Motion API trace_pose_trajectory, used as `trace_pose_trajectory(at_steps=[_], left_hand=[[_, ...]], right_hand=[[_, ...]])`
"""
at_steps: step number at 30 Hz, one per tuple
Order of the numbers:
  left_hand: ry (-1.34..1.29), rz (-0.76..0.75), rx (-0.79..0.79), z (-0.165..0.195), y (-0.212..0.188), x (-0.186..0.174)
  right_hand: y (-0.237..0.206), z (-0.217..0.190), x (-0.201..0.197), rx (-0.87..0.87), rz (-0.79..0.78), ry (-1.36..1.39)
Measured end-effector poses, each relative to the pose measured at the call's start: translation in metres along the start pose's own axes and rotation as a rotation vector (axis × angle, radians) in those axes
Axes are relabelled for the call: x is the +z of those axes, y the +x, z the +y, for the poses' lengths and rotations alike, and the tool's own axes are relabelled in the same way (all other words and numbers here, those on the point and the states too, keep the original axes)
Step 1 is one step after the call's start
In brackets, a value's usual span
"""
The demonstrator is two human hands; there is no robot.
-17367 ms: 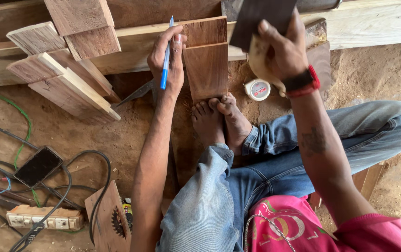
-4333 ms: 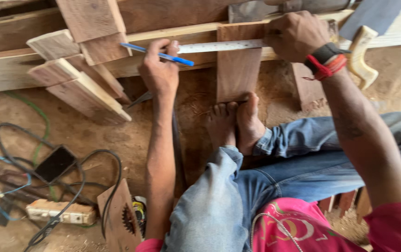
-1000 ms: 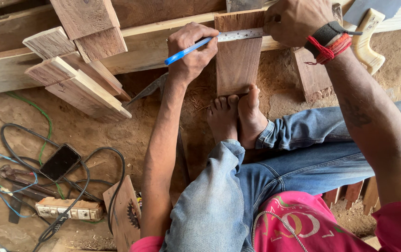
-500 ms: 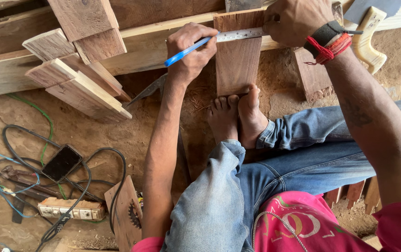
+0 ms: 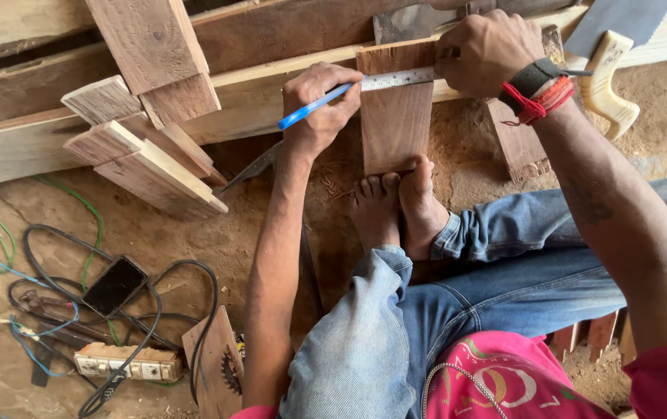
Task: The person sits on the floor and uses a tape measure and a blue pen to mark measurements on a small wooden plank. They repeatedly measure and mark the wood, adjusting the tape measure and repositioning the plank as needed.
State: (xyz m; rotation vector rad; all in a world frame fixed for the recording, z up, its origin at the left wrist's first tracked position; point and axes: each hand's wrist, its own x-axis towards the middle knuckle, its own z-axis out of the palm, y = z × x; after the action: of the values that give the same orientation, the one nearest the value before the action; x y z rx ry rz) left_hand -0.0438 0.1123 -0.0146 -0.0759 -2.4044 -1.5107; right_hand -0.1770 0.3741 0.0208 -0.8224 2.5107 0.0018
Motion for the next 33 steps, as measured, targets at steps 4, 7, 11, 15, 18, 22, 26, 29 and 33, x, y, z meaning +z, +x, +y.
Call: trace_pose_trajectory(at_steps=[4,7,11,15,18,22,26,29,33], left_hand=[[0.004,0.005,-0.017,0.01,0.002,-0.003],[0.017,0.002,-0.017,0.012,0.004,-0.003],[-0.025,0.015,0.01,0.009,0.003,-0.003],[-0.029,0.028,0.014,0.001,-0.003,-0.005],[-0.038,0.031,0.005,-0.005,-0.007,-0.004],[-0.079,0.067,0.015,-0.014,-0.008,-0.002],[-0.116,0.09,0.058,-0.019,0.001,-0.003],[-0.14,0.088,0.057,-0.017,0.011,-0.008],[-0.148,0.086,0.036,-0.009,0.019,-0.016]], right_hand=[[-0.003,-0.004,-0.006,0.03,-0.024,0.028],[-0.004,-0.004,-0.008,0.004,0.002,0.0],[-0.004,-0.004,-0.005,0.007,-0.004,0.002],[-0.005,-0.004,0.0,-0.003,0.009,0.041],[-0.01,-0.002,0.003,-0.05,0.071,0.06],[-0.014,-0.002,0.002,-0.072,0.114,0.11],[-0.016,0.0,-0.005,-0.172,0.243,0.147],[-0.013,-0.001,-0.009,-0.19,0.291,0.138],[-0.011,-0.005,-0.009,-0.134,0.301,0.105]])
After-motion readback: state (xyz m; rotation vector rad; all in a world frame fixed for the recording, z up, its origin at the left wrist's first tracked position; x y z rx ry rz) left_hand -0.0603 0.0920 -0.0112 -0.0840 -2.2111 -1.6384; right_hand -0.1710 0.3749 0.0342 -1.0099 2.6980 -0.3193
